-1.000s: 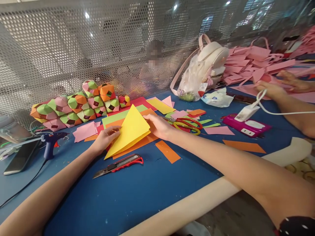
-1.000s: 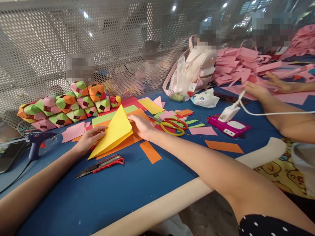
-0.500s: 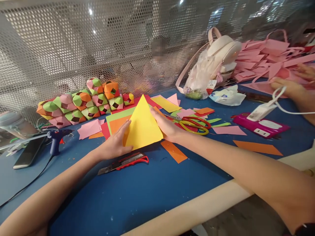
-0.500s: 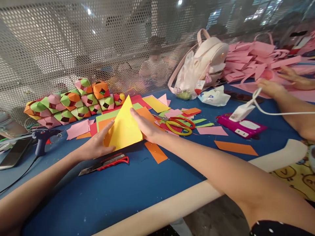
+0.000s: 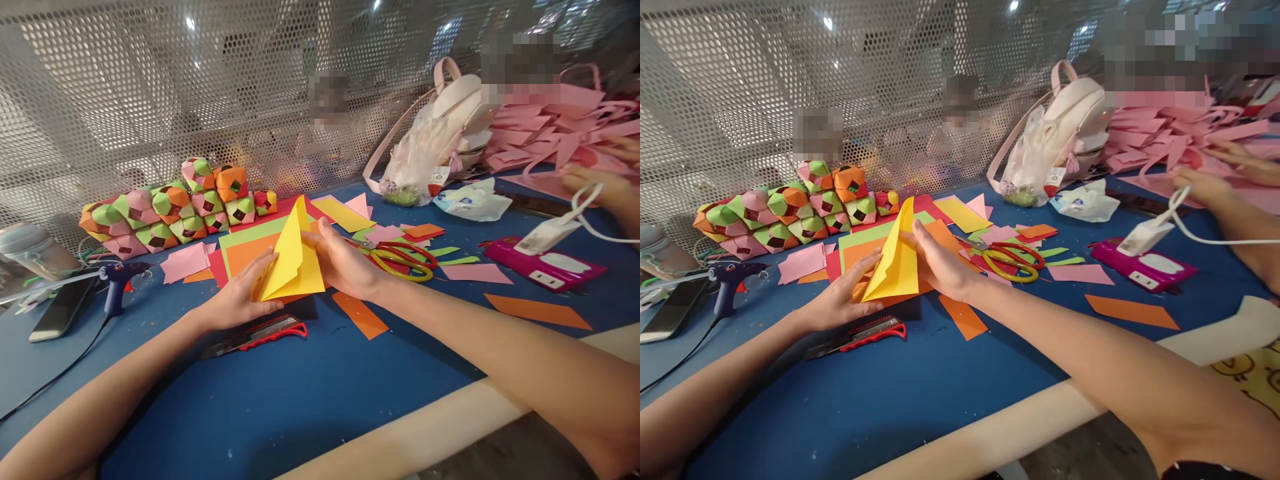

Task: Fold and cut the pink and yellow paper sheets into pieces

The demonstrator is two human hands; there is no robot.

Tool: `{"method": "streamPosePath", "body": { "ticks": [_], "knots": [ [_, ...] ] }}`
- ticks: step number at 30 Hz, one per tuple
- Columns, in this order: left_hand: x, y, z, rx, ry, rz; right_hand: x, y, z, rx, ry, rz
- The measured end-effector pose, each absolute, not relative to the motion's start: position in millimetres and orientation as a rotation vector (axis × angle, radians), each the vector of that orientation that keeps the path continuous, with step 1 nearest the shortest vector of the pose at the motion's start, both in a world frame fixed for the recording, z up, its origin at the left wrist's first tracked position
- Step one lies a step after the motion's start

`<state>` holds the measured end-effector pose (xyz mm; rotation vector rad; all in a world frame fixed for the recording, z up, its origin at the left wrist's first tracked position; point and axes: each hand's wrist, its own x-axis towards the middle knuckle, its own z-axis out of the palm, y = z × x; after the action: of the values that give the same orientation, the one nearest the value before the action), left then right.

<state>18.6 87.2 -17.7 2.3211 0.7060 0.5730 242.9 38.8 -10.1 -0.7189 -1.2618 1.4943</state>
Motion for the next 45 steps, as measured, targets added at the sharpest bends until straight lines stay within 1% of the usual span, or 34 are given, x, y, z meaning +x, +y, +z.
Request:
{"method": "streamPosePath", "body": {
  "ticks": [3, 8, 11, 16, 20, 24, 29, 38, 45],
  "knots": [
    [18, 91, -17, 2.103, 0.668, 0.537, 248, 44, -17, -0.736, -1.268, 1.468],
    [21, 91, -19, 1.822, 0.510, 0.532, 252, 47, -24, -0.922, -1.443, 1.230],
    [21, 86, -18, 1.752, 0.504, 0.537, 250, 43, -23, -1.014, -1.580, 1.067],
    [23, 85, -19, 1.567, 0.680, 0.626, 245, 39, -23, -1.090, -1.617, 0.943],
    [27, 102, -25, 1.266, 0.891, 0.841, 254, 53, -28, -1.096, -1.522, 0.863],
    [20, 127, -28, 1.072, 0.980, 0.974, 275, 78, -38, -1.193, -1.454, 0.955],
    [6, 146, -30, 1.049, 1.011, 0.978, 295, 95, -48, -1.279, -1.362, 1.108],
    [6, 145, -42, 1.080, 0.926, 0.968, 280, 122, -55, -1.202, -1.150, 1.121],
    [5, 145, -40, 1.122, 0.842, 1.045, 263, 147, -57, -1.164, -1.206, 1.118]
  ]
}}
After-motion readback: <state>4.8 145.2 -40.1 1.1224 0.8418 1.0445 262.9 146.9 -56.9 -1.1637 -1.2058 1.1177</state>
